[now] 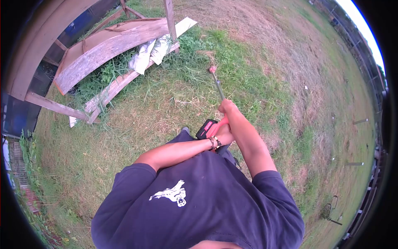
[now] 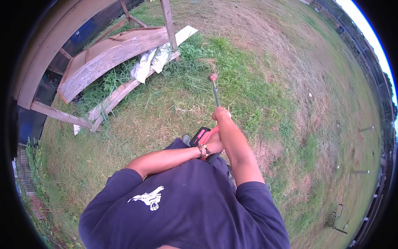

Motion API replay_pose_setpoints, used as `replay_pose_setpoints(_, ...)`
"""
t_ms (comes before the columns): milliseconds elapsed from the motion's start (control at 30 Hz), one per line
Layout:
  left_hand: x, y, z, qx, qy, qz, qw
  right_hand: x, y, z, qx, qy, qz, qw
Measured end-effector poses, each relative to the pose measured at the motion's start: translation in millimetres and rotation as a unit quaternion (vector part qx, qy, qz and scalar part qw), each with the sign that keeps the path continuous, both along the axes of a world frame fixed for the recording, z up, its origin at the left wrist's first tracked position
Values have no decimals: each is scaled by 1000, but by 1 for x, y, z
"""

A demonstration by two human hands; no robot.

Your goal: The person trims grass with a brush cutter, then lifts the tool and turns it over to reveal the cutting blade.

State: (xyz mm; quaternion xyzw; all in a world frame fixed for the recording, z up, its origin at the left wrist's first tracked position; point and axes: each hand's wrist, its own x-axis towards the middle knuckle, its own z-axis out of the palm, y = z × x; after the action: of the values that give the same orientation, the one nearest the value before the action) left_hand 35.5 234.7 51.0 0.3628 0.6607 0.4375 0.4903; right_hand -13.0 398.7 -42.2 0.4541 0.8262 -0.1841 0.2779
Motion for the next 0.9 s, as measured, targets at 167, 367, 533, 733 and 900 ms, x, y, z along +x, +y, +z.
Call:
replay_pose_setpoints(167, 5, 3, -10, -13, -1, -8, 1000, 14, -3, 13, 11, 16, -20, 1000)
replay_pose_setpoints(367, 12, -7, -3, 9, 10, 35, 999, 0, -21, 14, -23, 7, 43, 999)
replay_pose_setpoints(533, 14, -14, -16, 77, 63, 82, 992, -14, -48, 32, -30, 48, 92, 994)
replay_pose_setpoints(733, 6, -14, -33, 71, 149, 90, 982, -39, -65, 33, -31, 42, 167, 985)
replay_pose_setpoints(900, 3, -12, -51, 125, 148, 154, 969, -52, -71, 33, -41, 46, 200, 978)
